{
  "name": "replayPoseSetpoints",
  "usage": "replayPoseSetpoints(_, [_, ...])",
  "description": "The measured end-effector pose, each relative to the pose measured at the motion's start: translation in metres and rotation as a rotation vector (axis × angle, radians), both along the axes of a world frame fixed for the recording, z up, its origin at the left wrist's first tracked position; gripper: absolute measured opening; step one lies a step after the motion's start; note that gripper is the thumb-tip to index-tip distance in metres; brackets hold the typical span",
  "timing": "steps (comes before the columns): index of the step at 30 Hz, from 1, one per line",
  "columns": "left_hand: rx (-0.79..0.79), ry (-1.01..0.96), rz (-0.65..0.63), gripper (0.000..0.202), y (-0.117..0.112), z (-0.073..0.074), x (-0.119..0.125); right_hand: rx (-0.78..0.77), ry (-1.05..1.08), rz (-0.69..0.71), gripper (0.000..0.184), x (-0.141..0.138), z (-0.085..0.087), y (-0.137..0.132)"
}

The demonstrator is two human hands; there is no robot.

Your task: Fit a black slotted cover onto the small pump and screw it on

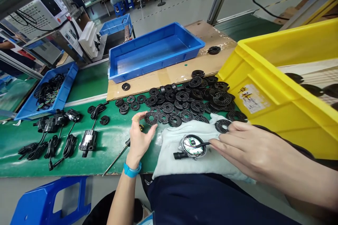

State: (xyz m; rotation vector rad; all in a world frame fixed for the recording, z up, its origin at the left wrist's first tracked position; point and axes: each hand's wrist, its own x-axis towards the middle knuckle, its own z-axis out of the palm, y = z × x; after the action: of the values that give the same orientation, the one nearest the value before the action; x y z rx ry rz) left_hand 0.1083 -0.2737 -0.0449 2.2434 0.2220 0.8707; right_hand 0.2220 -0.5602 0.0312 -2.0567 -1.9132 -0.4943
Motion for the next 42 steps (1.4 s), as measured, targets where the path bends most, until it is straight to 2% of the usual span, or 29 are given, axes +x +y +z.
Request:
replayPoseSetpoints(5, [-0.058, 0.138, -0.027, 0.066, -0.013, -0.014, -0.007, 0.004, 0.002, -0.001, 0.04, 0.0, 0.007, 0.003])
replayPoseSetpoints(11, [-0.06, 0.328, -0.149, 0.059, -0.04, -0.035, -0.029, -0.062, -0.024, 0.004, 0.043, 0.0, 0.011, -0.001])
replayPoseSetpoints(16, [-0.017, 0.372, -0.174, 0.052, -0.045, -0.03, -0.03, -0.064, -0.012, 0.011, 0.038, -0.001, 0.012, -0.003])
replayPoseSetpoints(20, [-0.126, 0.36, -0.104, 0.052, -0.049, -0.026, -0.015, -0.081, 0.001, 0.006, 0.039, -0.001, 0.013, -0.003])
replayPoseSetpoints(23, [-0.134, 0.381, -0.049, 0.051, -0.055, -0.03, -0.001, -0.09, -0.004, 0.003, 0.039, -0.001, 0.013, -0.003])
replayPoseSetpoints(28, [-0.207, 0.286, 0.009, 0.02, -0.059, -0.036, 0.009, -0.066, 0.02, -0.005, 0.043, -0.002, 0.012, -0.002])
replayPoseSetpoints(30, [-0.224, 0.231, 0.053, 0.014, -0.056, -0.035, 0.004, -0.079, 0.023, -0.008, 0.041, -0.002, 0.013, -0.002])
replayPoseSetpoints(33, [-0.222, 0.122, 0.174, 0.017, -0.049, -0.033, -0.015, -0.076, 0.016, -0.011, 0.041, -0.002, 0.013, -0.002])
replayPoseSetpoints(36, [-0.165, 0.039, 0.267, 0.042, -0.046, -0.029, -0.037, -0.06, 0.024, -0.016, 0.039, -0.002, 0.013, -0.002])
replayPoseSetpoints(38, [-0.121, 0.021, 0.258, 0.053, -0.049, -0.026, -0.046, -0.055, 0.027, -0.017, 0.037, -0.002, 0.012, -0.003])
replayPoseSetpoints(39, [-0.104, 0.029, 0.231, 0.051, -0.052, -0.025, -0.047, -0.058, 0.027, -0.016, 0.036, -0.003, 0.012, -0.003])
replayPoseSetpoints(41, [-0.051, 0.095, 0.154, 0.027, -0.058, -0.024, -0.044, -0.062, 0.026, -0.023, 0.034, -0.003, 0.012, -0.003])
replayPoseSetpoints(42, [-0.009, 0.149, 0.114, 0.029, -0.062, -0.025, -0.042, -0.06, 0.023, -0.02, 0.033, -0.002, 0.011, -0.003])
